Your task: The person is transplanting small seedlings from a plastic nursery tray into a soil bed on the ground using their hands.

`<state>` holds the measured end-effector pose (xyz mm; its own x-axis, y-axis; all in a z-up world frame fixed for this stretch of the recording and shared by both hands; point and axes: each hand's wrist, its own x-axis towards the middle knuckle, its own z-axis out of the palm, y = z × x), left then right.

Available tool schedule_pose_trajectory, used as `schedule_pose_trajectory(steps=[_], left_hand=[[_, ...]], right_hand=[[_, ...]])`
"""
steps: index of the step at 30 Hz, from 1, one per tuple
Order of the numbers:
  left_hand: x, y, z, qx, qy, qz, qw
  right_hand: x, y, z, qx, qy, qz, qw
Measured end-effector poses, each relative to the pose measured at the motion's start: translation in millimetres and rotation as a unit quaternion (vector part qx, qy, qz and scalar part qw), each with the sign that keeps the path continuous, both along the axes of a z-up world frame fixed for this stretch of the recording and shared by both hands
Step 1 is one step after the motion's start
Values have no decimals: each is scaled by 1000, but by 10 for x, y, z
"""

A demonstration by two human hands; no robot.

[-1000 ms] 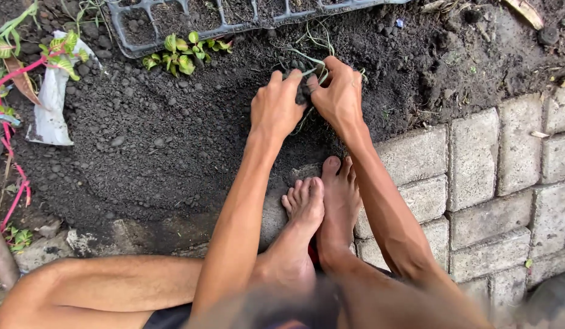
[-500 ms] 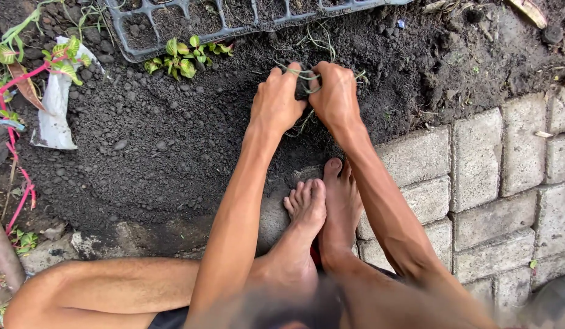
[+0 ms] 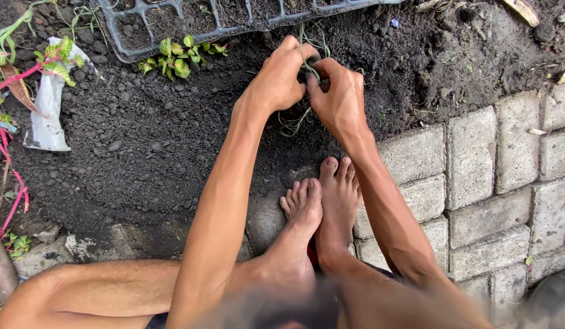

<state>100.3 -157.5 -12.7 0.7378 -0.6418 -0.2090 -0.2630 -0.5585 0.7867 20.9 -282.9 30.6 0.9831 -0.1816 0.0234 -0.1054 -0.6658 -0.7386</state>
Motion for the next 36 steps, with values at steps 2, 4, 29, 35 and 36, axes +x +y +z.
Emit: schedule_pose_trajectory(steps=[2,4,29,35,36], left_hand=[[-47,-43,-1,-26,20,5,999],[-94,-30,3,-51,40,10,998],[-1057,1467,136,373,-12,361,855],[-1123,1572,-171,418,-81,359,830],[-1136,1549,-167,413,-88,351,836]], right_hand=[[-8,-19,6,11,12,-2,1000],[-23,-22,52,24,25,-4,999],[-500,-215,-657,-117,83,314,939],[-463,-156,-274,16,61,216,974],[-462,-191,-181,38,54,181,981]])
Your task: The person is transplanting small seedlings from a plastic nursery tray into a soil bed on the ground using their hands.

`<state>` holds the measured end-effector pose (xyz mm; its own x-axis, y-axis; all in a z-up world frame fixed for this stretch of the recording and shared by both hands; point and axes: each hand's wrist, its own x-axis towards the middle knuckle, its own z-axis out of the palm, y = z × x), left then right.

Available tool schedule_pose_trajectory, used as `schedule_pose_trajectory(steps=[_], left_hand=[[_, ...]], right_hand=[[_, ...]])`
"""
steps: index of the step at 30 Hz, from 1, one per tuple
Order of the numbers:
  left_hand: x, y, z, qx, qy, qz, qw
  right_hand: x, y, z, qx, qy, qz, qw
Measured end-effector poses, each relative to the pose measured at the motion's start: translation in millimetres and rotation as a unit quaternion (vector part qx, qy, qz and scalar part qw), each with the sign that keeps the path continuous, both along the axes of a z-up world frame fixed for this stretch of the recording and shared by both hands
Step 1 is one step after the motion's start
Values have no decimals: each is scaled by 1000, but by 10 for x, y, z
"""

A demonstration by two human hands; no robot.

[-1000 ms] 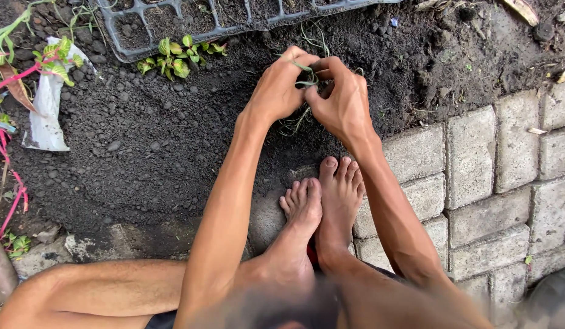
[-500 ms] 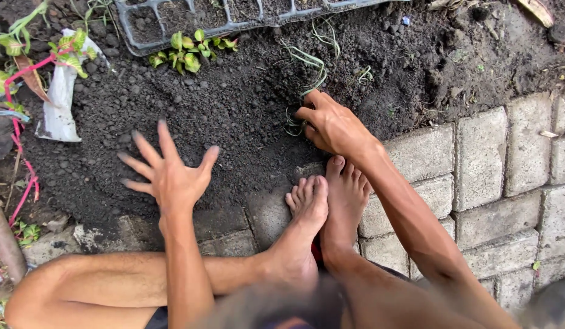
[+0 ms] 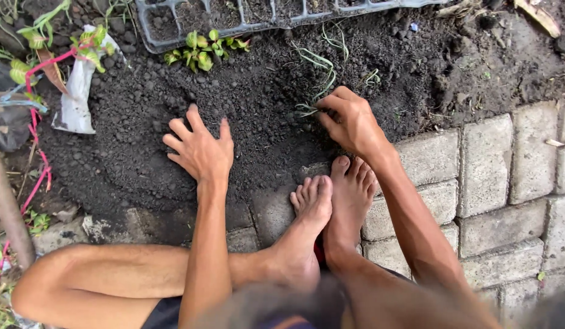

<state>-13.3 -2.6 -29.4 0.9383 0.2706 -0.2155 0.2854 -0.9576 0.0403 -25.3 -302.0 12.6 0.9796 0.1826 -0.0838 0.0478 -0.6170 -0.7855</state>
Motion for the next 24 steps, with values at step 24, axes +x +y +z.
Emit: schedule_pose_trajectory(steps=[24], left_hand=[[-93,-1591,151,-472,88,-150,864]], right_hand=[[-162,15,58,-97,72,-178,977]])
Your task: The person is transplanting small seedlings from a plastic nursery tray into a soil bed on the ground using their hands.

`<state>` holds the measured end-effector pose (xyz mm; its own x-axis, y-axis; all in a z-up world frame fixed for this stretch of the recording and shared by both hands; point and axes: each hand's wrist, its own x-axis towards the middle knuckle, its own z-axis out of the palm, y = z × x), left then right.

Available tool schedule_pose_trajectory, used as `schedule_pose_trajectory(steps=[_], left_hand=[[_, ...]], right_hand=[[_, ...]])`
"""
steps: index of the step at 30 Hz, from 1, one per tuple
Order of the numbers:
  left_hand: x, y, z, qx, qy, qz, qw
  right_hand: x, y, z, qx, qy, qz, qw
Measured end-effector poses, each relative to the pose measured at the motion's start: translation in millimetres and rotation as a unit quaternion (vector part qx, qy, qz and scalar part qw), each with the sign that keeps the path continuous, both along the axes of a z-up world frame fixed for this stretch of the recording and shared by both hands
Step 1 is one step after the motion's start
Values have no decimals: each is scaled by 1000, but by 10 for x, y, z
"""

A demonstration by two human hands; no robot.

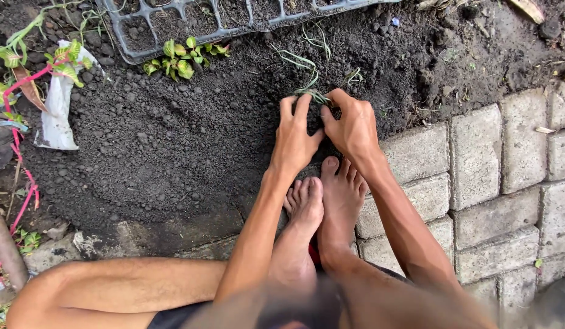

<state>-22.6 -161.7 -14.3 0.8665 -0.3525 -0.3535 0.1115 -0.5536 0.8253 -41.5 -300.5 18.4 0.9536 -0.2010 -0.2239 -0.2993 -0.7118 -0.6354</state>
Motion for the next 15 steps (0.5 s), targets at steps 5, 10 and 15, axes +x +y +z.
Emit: schedule_pose_trajectory(steps=[5,10,15], left_hand=[[16,-46,-156,-14,-114,0,993],[-13,-50,-347,18,-191,-28,981],[-27,173,-187,-20,-187,2,982]], right_hand=[[63,43,200,-11,8,-5,1000],[48,88,190,6,5,-27,1000],[78,160,318,-16,-9,13,1000]])
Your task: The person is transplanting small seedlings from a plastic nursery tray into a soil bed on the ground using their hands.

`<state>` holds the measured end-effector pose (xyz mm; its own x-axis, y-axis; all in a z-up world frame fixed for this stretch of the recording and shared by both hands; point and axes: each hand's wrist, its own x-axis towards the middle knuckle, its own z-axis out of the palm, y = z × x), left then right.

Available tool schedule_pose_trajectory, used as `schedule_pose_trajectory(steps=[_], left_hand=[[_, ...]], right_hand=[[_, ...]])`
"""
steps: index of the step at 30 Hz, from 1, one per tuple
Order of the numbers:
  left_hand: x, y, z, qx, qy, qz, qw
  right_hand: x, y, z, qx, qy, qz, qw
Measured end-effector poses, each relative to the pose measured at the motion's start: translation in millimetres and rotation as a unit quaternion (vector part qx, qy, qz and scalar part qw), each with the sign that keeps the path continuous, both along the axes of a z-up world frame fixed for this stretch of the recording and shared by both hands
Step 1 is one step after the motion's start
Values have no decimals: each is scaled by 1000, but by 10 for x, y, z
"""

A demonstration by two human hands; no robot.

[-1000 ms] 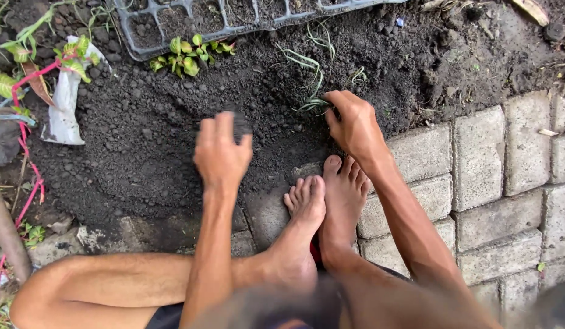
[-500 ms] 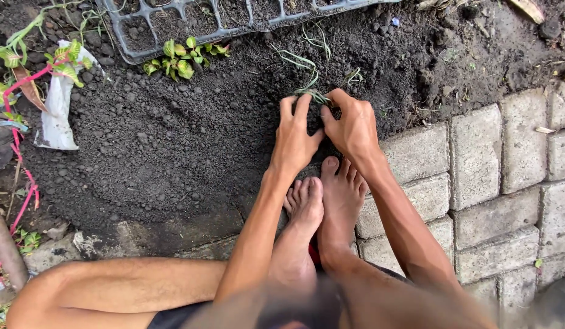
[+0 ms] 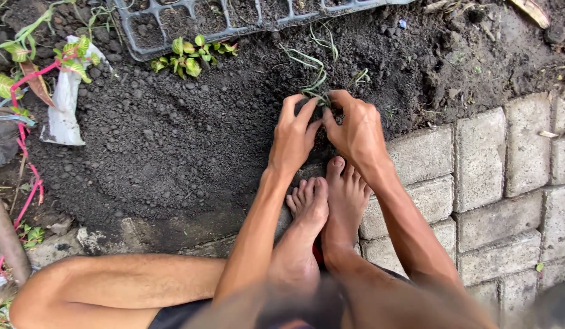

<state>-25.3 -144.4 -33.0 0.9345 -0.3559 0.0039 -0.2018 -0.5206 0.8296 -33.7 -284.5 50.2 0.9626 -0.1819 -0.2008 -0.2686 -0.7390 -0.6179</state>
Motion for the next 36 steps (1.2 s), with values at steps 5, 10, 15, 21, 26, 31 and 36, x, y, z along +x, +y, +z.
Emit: schedule_pose_trajectory(steps=[5,10,15,21,26,31,36], left_hand=[[-50,873,601,96,-25,45,994],[-146,1473,543,343,45,118,931],[175,1487,96,391,25,189,900],[195,1401,49,354,52,141,923],[56,1229,108,343,2,154,927],[28,1118,101,363,-45,150,918],[17,975,76,368,3,151,917]], right_hand=[[116,138,304,-86,-52,88,991],[692,654,-34,-52,-128,189,972],[1156,981,-717,-268,-225,273,896],[1264,962,-915,-233,-209,238,920],[1212,923,-856,-205,-192,245,928],[1130,755,-357,-16,-221,243,944],[1065,455,23,242,-132,171,946]])
